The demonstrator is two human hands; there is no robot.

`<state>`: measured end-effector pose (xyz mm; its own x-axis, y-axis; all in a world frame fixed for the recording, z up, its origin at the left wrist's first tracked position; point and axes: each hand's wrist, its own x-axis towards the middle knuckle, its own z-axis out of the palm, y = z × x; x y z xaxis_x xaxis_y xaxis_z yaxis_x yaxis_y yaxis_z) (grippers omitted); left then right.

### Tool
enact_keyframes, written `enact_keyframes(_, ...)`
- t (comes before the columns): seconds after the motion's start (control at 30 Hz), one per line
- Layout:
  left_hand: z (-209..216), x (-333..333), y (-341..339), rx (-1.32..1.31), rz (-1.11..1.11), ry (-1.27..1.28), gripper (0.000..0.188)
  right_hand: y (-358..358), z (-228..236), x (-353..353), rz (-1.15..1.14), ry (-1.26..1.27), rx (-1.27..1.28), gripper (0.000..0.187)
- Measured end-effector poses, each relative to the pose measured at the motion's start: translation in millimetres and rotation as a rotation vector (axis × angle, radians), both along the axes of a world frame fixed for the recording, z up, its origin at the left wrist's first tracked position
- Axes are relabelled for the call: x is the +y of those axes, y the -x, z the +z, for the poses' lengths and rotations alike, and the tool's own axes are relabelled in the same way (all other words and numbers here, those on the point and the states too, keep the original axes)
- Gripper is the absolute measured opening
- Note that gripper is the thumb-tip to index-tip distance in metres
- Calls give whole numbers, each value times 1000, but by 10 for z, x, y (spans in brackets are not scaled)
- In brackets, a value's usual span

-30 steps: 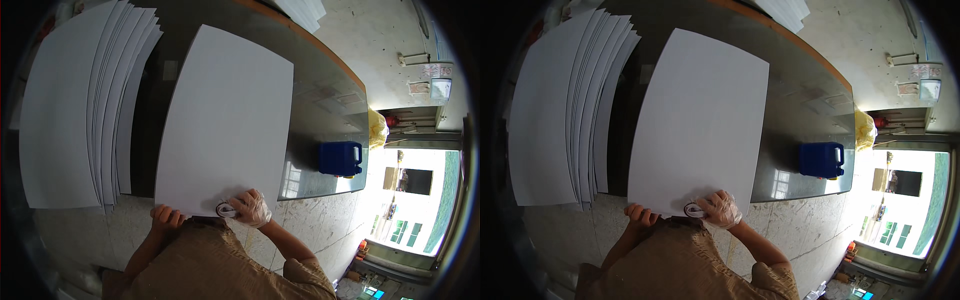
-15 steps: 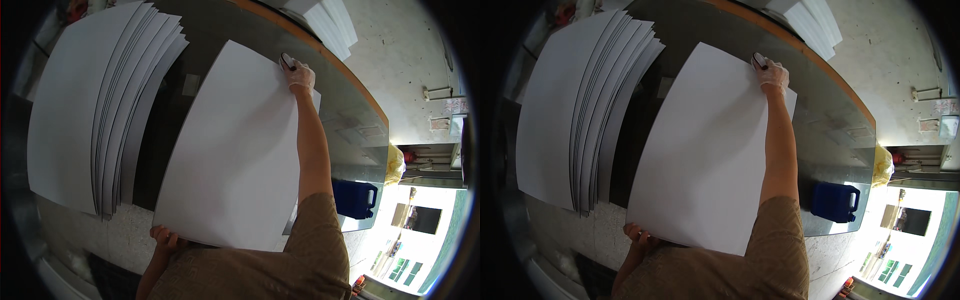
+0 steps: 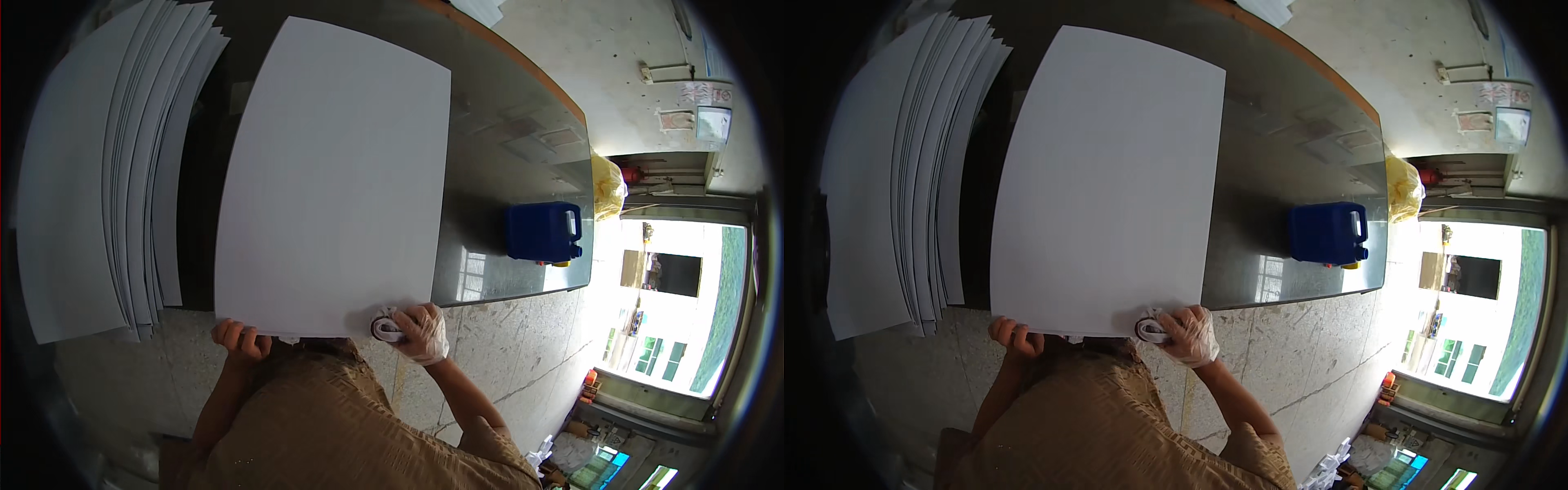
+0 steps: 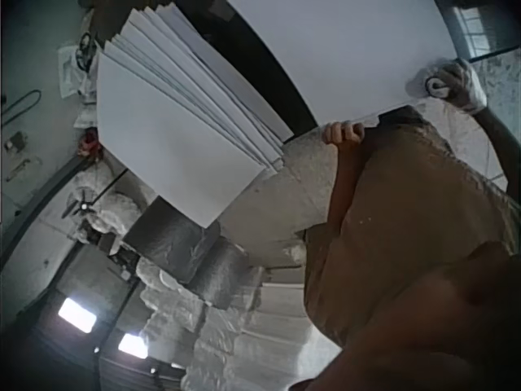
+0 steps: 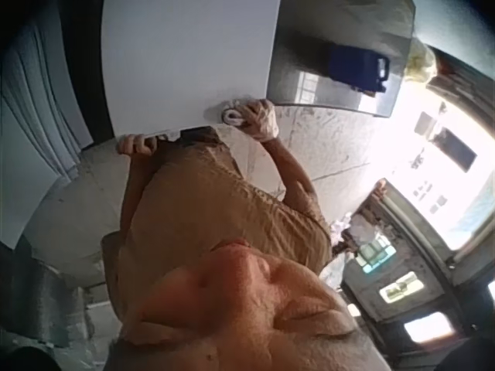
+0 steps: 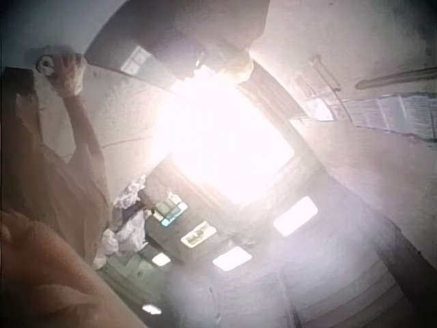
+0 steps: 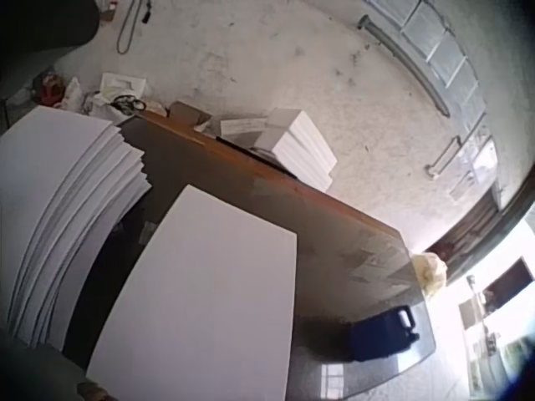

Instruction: The person wipes the surface of large white rectangular panels with a cloth. They pick up each panel from a stack, wipe it thoroughly, and place it back. At 00:54, the person pours liquid from a blue bottle onto the cloth before resuming wiping.

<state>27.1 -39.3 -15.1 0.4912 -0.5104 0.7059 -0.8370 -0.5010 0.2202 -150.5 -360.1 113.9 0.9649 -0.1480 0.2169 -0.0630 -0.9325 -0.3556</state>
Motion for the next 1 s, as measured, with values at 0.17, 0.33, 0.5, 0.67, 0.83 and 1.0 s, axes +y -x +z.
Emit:
enact_keyframes(0.17, -13, 84, 67, -1, 10, -14, 22, -801, -100, -730, 7, 104, -57, 56)
enact_keyframes(0.33, 10, 123, 131, 62, -9, -76, 31, -2733, -245, -2401, -265, 224, -186, 41)
enact_keyframes(0.5, 113, 49, 316, 131, 140, -69, 34, -4183, -234, -3256, -443, 238, 23, 61)
enact_keyframes(0.67, 279, 43, 292, 206, 128, -118, 35, -4005, -238, -3156, -471, 252, -75, 59)
enact_keyframes(0.83, 365, 62, 168, 186, 34, -135, 38, -2864, -260, -2293, -367, 165, -111, 45)
enact_keyframes(1.0, 522, 54, 25, 195, -79, -111, 31, -859, -273, -921, -234, 232, -131, 41)
